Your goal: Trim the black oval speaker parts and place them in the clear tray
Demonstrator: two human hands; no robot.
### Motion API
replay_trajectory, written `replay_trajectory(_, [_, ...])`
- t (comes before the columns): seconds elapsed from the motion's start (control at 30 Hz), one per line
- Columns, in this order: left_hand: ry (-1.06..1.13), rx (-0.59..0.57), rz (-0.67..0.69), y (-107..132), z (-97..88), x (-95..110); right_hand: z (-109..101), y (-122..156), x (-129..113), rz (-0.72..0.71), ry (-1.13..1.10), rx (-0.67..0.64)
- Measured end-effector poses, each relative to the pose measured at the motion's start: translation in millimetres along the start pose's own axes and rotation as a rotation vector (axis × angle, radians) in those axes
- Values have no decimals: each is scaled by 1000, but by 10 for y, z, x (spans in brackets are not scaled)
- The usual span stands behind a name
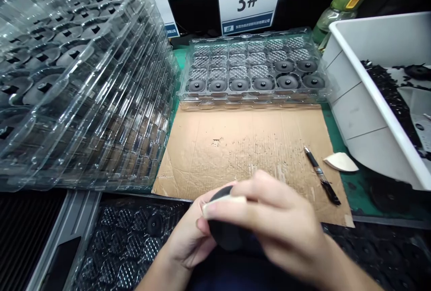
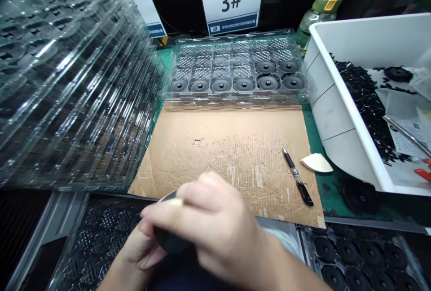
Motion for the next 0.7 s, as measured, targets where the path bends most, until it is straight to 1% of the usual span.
replay_trajectory(0.03, [11, -29, 17, 7, -1, 11, -34, 18, 116, 83, -27, 27])
replay_trajectory(0.1, [54, -87, 55, 22, -13, 36, -97, 102, 415, 268, 8, 93])
replay_trajectory(0.17, [106, -122, 80, 32, -45, 52, -60, 249, 725, 423, 64, 97])
replay_trajectory(0.2, [125, -126, 89, 32, -66, 56, 14, 336, 862, 473, 70, 67])
replay_trajectory(0.27, [157, -137, 91, 31, -99, 54, 209, 516, 1078, 524, 71, 16])
replay_trajectory(0.33, [192, -155, 89, 31, -113, 52, 373, 664, 1209, 538, 94, 22])
replay_trajectory(0.37, [208, -170, 87, 32, -112, 53, 419, 716, 1243, 546, 107, 43])
replay_trajectory(0.43, [233, -205, 83, 35, -99, 55, 425, 763, 1249, 565, 124, 99])
replay_trajectory(0.53, [249, -257, 71, 33, -63, 51, 310, 706, 1141, 568, 106, 141])
replay_trajectory(0.6, [254, -273, 74, 26, -48, 49, 259, 648, 1046, 551, 66, 115])
replay_trajectory(0.7, [235, -286, 83, 22, -40, 37, 314, 635, 951, 525, -20, 28])
Point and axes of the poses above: each hand's wrist, its own y-axis away from the middle knuckle, its own z-axis out of the palm, x = y × z, the point moved 6 cm from there along -y, towards the middle knuckle, and after that the axes turned 7 degrees about x, right-handed, at the moved point
